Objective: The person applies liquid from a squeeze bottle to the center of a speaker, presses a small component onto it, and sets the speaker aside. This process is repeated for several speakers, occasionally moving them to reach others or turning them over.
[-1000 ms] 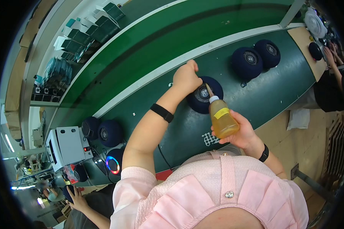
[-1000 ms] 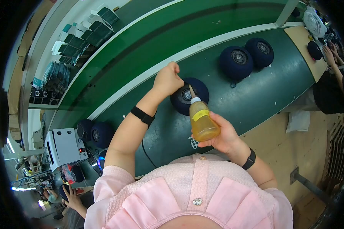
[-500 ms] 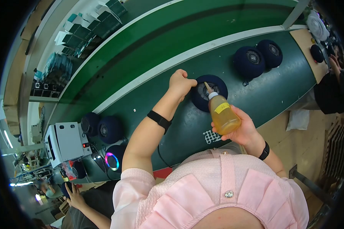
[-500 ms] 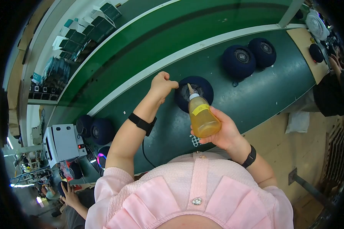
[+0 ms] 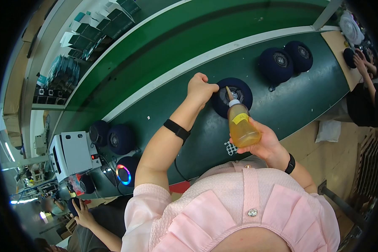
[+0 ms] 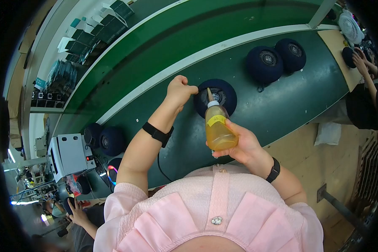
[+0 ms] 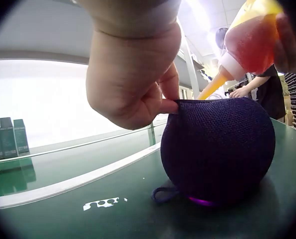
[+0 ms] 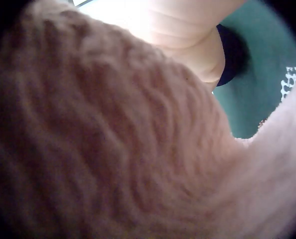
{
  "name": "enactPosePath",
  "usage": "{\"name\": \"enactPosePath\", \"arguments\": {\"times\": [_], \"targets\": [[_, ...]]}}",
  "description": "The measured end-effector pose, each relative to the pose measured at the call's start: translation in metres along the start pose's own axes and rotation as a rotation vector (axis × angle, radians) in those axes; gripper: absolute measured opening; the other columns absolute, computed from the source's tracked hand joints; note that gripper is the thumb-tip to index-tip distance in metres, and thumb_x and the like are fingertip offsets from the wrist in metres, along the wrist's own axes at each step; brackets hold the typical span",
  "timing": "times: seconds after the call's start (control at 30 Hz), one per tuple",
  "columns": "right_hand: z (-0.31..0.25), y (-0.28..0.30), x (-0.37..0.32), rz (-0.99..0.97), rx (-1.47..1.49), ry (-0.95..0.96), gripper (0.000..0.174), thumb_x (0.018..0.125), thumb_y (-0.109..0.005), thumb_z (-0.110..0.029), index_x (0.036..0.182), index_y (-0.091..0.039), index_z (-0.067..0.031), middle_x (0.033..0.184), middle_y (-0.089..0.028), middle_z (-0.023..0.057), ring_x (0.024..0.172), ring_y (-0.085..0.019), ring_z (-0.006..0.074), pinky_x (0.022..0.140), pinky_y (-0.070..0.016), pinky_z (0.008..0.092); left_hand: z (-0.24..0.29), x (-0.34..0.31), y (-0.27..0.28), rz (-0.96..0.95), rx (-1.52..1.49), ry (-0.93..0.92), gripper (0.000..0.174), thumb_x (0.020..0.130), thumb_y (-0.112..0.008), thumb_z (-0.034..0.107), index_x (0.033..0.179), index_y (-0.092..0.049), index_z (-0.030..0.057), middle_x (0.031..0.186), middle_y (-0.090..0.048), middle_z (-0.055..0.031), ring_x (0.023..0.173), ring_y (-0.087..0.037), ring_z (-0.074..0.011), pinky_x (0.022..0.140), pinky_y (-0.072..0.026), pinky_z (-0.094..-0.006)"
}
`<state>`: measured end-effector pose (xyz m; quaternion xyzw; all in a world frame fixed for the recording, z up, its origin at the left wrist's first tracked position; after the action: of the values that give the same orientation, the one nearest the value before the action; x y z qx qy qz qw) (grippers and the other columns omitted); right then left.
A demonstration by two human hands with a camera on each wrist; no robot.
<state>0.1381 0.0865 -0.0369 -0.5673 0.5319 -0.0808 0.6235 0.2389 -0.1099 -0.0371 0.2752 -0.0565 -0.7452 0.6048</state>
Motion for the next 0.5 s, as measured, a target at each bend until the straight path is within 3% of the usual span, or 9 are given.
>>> {"name": "enactPosePath", "arguments": {"times": [0.17,0.5], "targets": [[0.0018,0.006,0.0017,0.064,-0.017,0.023,0.044,0.095,-0.034,-0.037,0.121,-0.042,-0.0024,0.102,-0.057,0.021,0.09,-0.061,0.0347,0.058,-0.0578,0.0429,0.0029,-0.0022,-0.0003,0.005,-0.005,0.006,0.033,0.055,-0.07,0.003,0.078,-0.046,0.0031,0.068,-0.046,-0.0043,0.059,-0.046,-0.0147,0.051,-0.0403,-0.0291],[0.0013,0.0033,-0.0037,-0.029,0.015,0.02,0.044,0.094,-0.037,-0.037,0.12,-0.042,-0.0013,0.104,-0.057,0.0189,0.09,-0.061,0.0328,0.061,-0.0569,0.0416,0.0034,-0.0021,-0.0017,0.017,0.019,0.012,0.033,0.055,-0.07,0.004,0.077,-0.046,0.0029,0.067,-0.048,-0.0042,0.059,-0.048,-0.0138,0.052,-0.0413,-0.0272]]}}
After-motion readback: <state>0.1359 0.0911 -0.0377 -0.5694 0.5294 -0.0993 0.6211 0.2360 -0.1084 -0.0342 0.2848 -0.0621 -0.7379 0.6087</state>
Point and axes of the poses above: each hand's wrist, its own x-axis towards the middle knuckle, its own y-axis out of the back of the hand, z = x × y, the point moved 10 cm from there along x, towards the middle knuckle
